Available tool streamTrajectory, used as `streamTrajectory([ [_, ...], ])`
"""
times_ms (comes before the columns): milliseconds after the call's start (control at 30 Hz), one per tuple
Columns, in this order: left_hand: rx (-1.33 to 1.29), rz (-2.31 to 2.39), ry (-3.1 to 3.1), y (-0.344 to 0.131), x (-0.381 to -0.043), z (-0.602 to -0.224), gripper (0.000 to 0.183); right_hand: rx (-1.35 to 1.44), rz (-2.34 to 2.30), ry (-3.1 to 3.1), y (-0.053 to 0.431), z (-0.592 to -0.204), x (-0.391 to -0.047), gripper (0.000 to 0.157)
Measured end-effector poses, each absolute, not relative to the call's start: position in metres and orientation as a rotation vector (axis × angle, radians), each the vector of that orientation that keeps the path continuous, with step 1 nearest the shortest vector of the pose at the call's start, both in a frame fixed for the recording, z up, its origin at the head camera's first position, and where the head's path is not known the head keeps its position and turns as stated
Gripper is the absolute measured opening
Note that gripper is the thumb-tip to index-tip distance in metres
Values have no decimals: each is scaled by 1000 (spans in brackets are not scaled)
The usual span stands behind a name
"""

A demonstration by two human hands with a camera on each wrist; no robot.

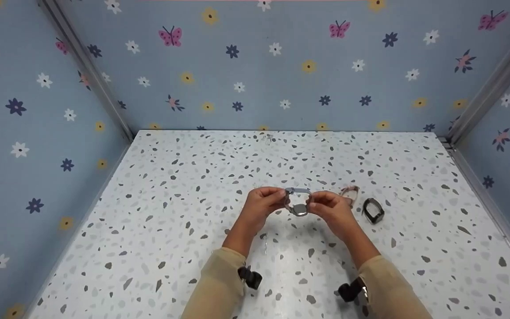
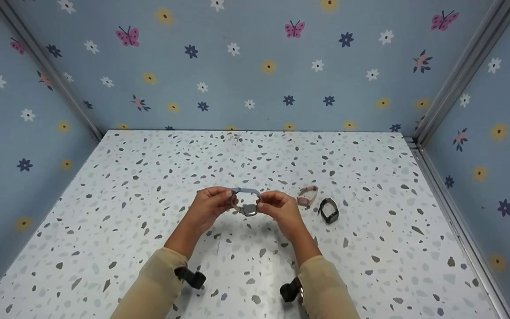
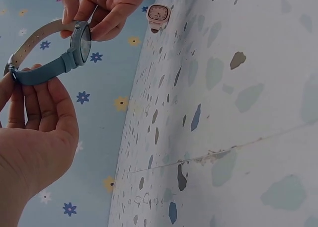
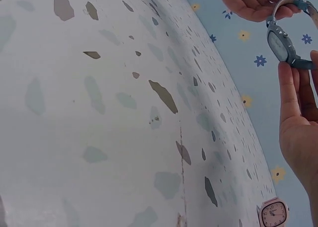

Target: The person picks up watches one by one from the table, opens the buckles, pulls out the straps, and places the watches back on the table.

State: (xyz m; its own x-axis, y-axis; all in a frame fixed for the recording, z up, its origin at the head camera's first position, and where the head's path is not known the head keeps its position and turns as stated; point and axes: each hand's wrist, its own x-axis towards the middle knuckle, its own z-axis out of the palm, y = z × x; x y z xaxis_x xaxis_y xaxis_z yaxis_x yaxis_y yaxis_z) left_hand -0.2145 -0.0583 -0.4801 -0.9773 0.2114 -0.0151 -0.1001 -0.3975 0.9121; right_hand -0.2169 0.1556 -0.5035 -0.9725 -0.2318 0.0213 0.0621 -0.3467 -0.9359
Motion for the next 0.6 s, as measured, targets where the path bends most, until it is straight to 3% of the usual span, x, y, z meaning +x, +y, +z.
streamTrajectory([
  [600, 113, 2505, 1504, -59, -214, -479, 19, -328, -2470, 1637, 158, -502, -218, 12],
])
